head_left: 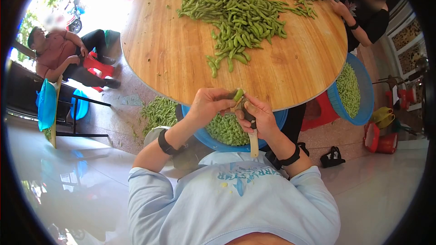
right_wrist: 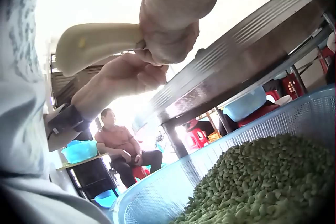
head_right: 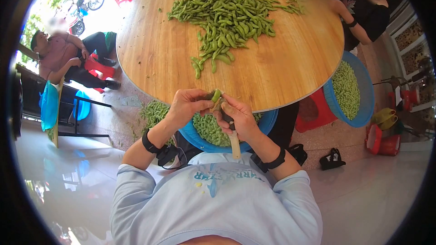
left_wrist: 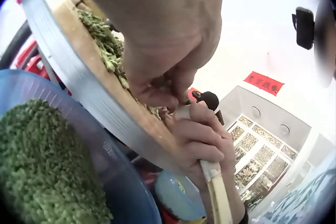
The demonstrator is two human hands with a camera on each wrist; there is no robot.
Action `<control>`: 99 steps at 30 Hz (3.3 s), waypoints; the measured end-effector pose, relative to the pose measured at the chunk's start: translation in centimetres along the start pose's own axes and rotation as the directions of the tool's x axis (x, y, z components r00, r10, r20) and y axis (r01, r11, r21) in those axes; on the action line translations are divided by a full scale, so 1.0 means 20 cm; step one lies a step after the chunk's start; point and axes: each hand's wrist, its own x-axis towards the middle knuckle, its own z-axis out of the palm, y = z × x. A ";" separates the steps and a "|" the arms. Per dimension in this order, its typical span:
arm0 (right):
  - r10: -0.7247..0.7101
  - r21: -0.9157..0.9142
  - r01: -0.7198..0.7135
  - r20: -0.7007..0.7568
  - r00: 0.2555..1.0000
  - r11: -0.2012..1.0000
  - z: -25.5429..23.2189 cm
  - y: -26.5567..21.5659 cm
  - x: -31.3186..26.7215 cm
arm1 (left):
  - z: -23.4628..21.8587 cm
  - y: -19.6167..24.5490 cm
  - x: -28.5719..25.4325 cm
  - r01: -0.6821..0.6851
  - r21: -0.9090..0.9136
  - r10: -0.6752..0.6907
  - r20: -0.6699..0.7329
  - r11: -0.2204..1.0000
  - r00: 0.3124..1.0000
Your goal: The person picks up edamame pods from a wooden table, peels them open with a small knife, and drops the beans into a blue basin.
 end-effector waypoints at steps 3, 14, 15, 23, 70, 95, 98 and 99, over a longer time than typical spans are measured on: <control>0.014 -0.004 -0.014 -0.035 0.999 1.000 0.01 -0.01 0.00 | -0.01 -0.05 0.01 -0.075 0.134 0.077 -0.006 0.988 0.997; -0.026 -0.124 0.013 -0.100 0.995 0.992 0.05 -0.04 -0.04 | -0.02 -0.11 0.04 -0.277 0.166 0.269 0.066 0.947 0.961; -0.025 -0.123 0.012 -0.101 0.995 0.992 0.05 -0.04 -0.04 | -0.03 -0.06 0.03 -0.152 0.041 0.147 0.106 0.988 0.983; 0.066 0.223 -0.063 -0.008 0.998 0.973 0.02 -0.06 -0.02 | -0.02 -0.02 0.05 0.322 -0.544 -0.080 0.421 0.775 0.904; -0.458 -0.941 0.311 0.218 0.862 0.138 -0.02 -0.01 -0.08 | 0.15 -0.05 -0.13 -0.298 0.586 0.281 0.123 0.754 0.952; -0.329 -0.932 0.117 -0.002 0.944 0.343 -0.13 -0.09 -0.25 | -0.53 0.12 -0.27 -0.500 0.848 0.004 0.508 -0.176 0.861; -0.326 -0.922 0.141 0.016 0.945 0.362 -0.10 -0.11 -0.25 | -0.47 0.27 -0.27 -0.338 0.914 -0.398 0.231 -0.224 0.888; -0.331 -0.921 0.145 0.019 0.944 0.361 -0.09 -0.11 -0.23 | -0.44 0.32 -0.22 -0.307 0.923 -0.330 0.222 -0.231 0.917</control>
